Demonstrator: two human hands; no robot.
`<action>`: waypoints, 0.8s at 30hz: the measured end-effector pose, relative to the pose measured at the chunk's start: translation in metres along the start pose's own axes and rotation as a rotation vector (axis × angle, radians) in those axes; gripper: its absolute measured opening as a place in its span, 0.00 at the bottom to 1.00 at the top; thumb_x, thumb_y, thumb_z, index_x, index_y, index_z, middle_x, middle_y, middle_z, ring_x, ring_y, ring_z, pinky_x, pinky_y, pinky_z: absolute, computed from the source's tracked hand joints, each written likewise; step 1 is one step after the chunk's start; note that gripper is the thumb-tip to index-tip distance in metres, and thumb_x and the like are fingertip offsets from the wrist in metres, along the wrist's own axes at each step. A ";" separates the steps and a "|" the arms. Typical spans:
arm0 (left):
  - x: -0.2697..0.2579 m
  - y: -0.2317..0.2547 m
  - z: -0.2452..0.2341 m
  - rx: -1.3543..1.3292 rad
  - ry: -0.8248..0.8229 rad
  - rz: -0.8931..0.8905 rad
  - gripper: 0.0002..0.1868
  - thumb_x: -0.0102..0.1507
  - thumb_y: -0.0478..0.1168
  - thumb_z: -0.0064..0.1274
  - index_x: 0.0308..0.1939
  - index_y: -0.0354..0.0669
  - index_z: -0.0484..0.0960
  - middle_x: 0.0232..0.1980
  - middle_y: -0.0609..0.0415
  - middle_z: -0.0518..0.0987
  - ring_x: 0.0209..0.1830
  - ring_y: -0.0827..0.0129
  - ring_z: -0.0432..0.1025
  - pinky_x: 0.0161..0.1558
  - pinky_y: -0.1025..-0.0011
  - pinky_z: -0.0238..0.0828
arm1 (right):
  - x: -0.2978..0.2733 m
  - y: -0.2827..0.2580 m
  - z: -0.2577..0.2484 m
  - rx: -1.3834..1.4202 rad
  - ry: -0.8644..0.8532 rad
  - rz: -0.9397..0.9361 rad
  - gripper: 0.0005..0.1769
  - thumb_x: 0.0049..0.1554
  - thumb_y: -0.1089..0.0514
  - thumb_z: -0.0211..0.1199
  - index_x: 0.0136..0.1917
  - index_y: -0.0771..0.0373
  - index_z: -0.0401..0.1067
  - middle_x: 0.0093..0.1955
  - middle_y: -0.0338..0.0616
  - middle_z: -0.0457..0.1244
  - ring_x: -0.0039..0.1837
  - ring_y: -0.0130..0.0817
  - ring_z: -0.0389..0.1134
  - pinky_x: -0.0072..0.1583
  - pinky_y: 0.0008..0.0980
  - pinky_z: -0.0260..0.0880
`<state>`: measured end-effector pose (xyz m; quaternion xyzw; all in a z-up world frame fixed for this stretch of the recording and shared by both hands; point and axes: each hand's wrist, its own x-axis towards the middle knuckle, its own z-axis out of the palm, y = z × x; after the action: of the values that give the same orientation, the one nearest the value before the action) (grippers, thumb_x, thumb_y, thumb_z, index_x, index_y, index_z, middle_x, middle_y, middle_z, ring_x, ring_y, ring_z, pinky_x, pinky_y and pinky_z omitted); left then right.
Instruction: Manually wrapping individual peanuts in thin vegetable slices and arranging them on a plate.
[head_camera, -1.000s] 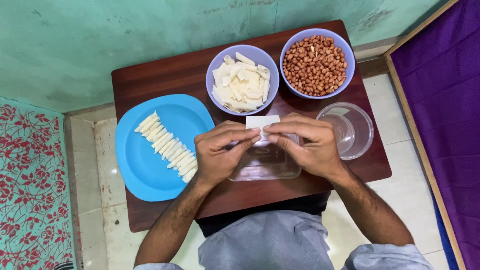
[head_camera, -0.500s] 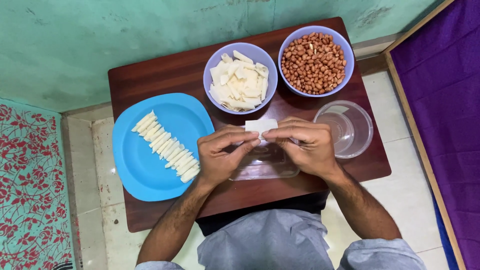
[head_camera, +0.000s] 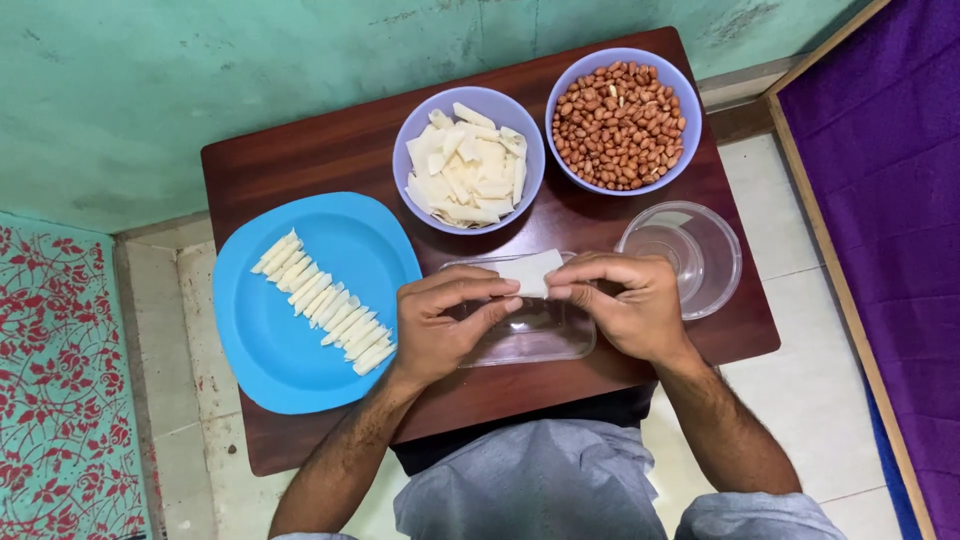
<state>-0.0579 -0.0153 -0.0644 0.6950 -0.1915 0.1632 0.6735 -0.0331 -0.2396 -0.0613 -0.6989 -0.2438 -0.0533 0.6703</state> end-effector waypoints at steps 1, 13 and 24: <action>0.000 -0.002 0.000 -0.001 -0.004 0.001 0.08 0.55 0.27 0.69 0.39 0.36 0.90 0.35 0.46 0.87 0.35 0.59 0.82 0.38 0.64 0.79 | -0.001 0.000 -0.001 -0.001 0.004 0.000 0.01 0.53 0.69 0.71 0.41 0.69 0.81 0.36 0.51 0.71 0.39 0.36 0.72 0.45 0.38 0.74; -0.003 0.013 0.016 0.034 -0.033 0.022 0.07 0.55 0.25 0.68 0.36 0.36 0.90 0.31 0.47 0.85 0.31 0.58 0.81 0.36 0.65 0.78 | -0.014 0.000 -0.005 0.020 0.020 0.101 0.04 0.57 0.67 0.67 0.45 0.69 0.81 0.34 0.47 0.72 0.40 0.29 0.71 0.46 0.34 0.74; -0.012 0.015 0.019 0.076 0.032 -0.042 0.17 0.55 0.32 0.72 0.47 0.35 0.88 0.39 0.45 0.86 0.37 0.58 0.80 0.38 0.61 0.78 | -0.015 -0.012 -0.004 0.072 0.071 0.213 0.14 0.55 0.69 0.69 0.55 0.72 0.78 0.40 0.50 0.74 0.46 0.28 0.73 0.52 0.35 0.76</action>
<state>-0.0760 -0.0342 -0.0576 0.7211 -0.1598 0.1674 0.6530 -0.0504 -0.2479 -0.0565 -0.6940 -0.1461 0.0021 0.7050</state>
